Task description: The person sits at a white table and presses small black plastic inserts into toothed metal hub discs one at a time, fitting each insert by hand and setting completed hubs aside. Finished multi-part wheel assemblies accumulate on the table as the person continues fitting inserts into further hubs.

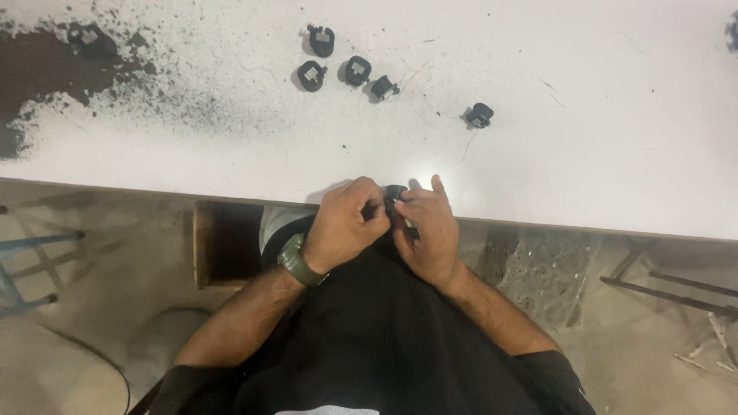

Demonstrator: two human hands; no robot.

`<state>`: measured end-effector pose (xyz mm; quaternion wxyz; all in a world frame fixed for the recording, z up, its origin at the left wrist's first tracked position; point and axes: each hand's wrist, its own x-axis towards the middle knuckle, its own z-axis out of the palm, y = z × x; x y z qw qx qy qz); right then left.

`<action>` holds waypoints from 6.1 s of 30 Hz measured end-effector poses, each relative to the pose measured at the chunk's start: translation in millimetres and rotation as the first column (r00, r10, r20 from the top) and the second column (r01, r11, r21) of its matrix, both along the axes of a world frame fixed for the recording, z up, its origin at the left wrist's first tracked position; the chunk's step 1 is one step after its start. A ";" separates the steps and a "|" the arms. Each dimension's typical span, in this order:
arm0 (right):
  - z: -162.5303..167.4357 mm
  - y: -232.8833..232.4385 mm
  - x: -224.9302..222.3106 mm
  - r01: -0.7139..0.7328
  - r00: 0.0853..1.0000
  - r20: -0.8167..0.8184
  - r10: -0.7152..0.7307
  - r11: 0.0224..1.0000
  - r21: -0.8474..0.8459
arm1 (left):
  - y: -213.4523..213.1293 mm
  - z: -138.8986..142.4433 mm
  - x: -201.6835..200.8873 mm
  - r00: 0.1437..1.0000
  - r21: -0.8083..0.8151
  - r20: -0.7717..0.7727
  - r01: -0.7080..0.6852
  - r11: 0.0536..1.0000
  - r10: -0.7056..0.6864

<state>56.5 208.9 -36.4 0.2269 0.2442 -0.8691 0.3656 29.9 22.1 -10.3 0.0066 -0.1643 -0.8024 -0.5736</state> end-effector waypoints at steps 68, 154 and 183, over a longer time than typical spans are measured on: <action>-6.5 -6.6 -12.0 -0.084 0.996 0.039 0.083 0.996 0.004 | -19.9 -21.3 7.0 0.894 -0.319 -0.446 -0.197 0.927 0.037; 11.3 0.8 -22.7 0.061 0.994 0.081 -0.079 0.978 0.198 | -24.1 9.7 3.0 0.852 -0.467 -0.518 -0.201 0.861 -0.082; -0.6 -3.1 1.1 -0.107 0.993 0.036 0.112 0.985 -0.133 | -13.0 -0.6 -4.5 0.943 -0.236 -0.333 -0.076 0.969 -0.008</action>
